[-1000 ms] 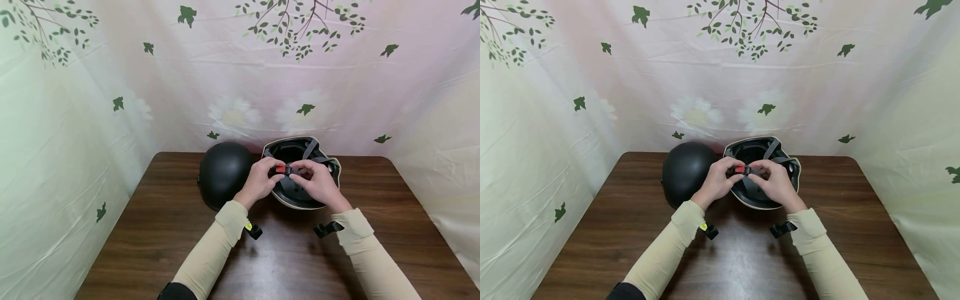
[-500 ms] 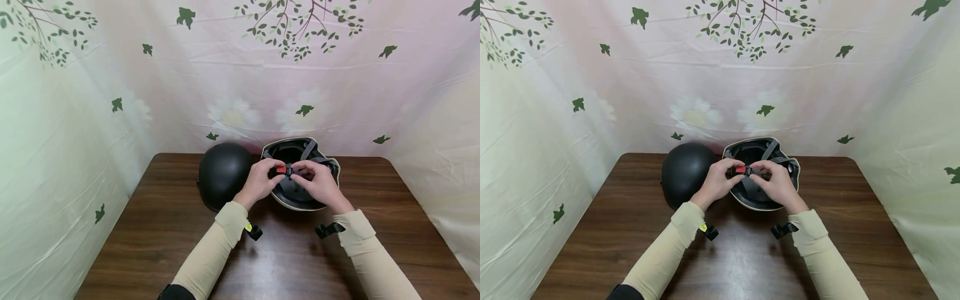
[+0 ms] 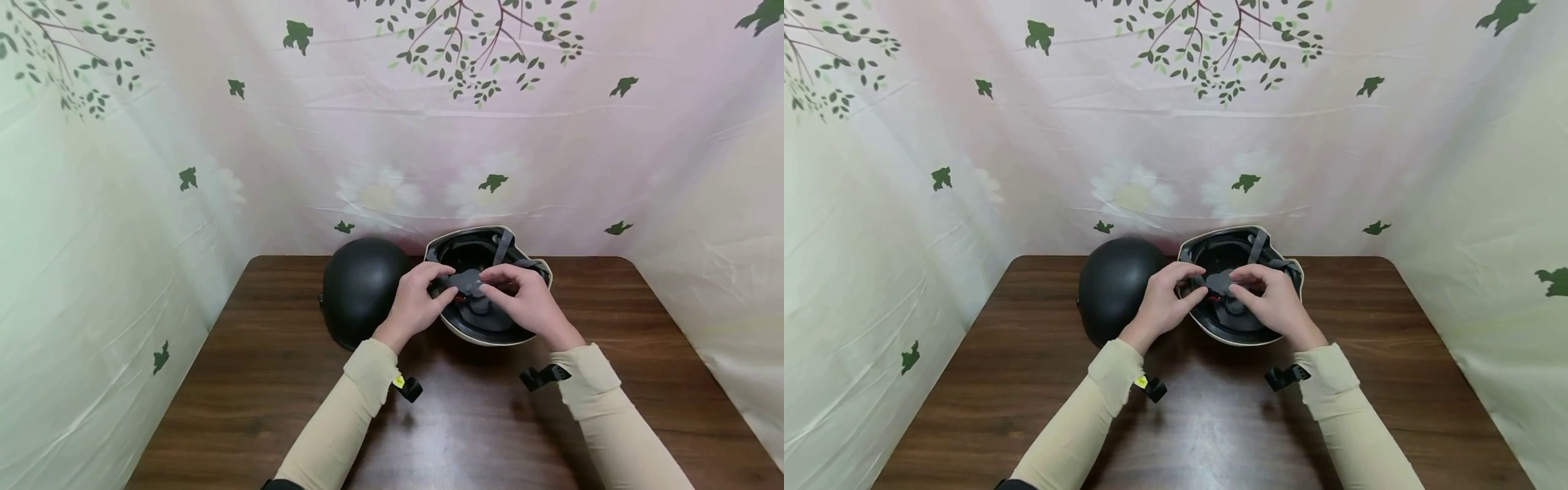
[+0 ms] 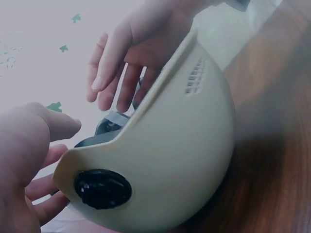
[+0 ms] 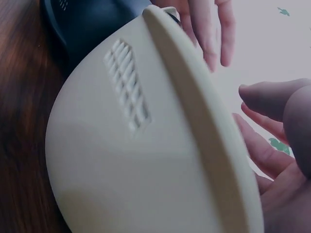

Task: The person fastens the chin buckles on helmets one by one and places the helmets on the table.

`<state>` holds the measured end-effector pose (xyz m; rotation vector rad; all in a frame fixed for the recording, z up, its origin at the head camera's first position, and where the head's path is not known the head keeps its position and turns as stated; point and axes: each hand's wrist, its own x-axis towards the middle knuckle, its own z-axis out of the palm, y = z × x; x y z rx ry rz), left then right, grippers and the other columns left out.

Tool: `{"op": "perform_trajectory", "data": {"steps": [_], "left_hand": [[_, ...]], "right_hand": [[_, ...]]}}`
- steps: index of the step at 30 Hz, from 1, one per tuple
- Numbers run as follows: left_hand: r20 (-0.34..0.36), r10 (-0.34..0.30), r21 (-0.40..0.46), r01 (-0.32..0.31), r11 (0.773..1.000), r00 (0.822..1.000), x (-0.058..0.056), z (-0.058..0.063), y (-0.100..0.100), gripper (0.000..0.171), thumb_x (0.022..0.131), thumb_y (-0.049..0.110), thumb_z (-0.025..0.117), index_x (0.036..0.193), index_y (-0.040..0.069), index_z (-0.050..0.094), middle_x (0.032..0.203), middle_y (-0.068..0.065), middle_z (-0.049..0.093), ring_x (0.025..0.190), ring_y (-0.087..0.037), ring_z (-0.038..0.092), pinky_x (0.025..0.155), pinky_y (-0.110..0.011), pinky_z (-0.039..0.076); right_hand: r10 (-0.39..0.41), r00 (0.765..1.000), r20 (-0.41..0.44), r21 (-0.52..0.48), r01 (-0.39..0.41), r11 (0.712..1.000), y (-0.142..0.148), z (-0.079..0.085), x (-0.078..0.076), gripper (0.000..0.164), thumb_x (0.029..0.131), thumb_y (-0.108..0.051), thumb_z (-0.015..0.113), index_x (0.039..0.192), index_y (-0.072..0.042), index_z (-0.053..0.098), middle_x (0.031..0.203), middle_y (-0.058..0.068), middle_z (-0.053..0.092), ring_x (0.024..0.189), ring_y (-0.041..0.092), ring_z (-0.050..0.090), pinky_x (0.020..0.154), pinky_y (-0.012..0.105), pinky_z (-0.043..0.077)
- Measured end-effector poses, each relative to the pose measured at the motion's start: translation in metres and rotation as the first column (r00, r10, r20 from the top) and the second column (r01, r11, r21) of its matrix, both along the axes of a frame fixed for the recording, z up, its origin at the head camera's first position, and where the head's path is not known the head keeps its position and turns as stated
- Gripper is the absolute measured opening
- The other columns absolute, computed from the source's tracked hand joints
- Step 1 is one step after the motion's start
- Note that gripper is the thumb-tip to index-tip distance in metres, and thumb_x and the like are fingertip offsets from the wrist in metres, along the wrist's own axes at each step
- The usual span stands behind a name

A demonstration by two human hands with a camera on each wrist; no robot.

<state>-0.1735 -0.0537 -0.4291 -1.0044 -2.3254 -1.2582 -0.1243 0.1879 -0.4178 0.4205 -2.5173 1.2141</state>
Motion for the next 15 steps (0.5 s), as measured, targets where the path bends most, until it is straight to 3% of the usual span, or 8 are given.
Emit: {"op": "perform_trajectory", "data": {"steps": [5,15], "left_hand": [[0.037,0.021,0.005,-0.021,1.0,0.999,0.005,-0.005,-0.005,0.032,0.094,0.02,0.081,0.123,0.01,0.075,0.126,-0.003,0.071,0.119,-0.017,0.065,0.107,-0.033,0.051],[0.031,0.034,-0.003,-0.034,0.999,0.999,0.016,-0.016,-0.018,0.035,0.092,0.027,0.083,0.122,0.011,0.076,0.132,-0.003,0.068,0.121,-0.023,0.06,0.105,-0.044,0.05]], "right_hand": [[-0.022,1.0,-0.004,-0.022,0.022,1.0,0.007,0.002,0.001,0.017,0.098,-0.012,0.076,0.115,-0.009,0.076,0.109,0.01,0.077,0.09,0.004,0.069,0.081,0.011,0.053],[-0.127,0.992,-0.002,-0.051,0.127,0.991,0.022,0.005,0.009,0.022,0.1,-0.016,0.074,0.12,-0.007,0.075,0.112,0.012,0.075,0.095,0.002,0.064,0.081,0.009,0.051]]}}
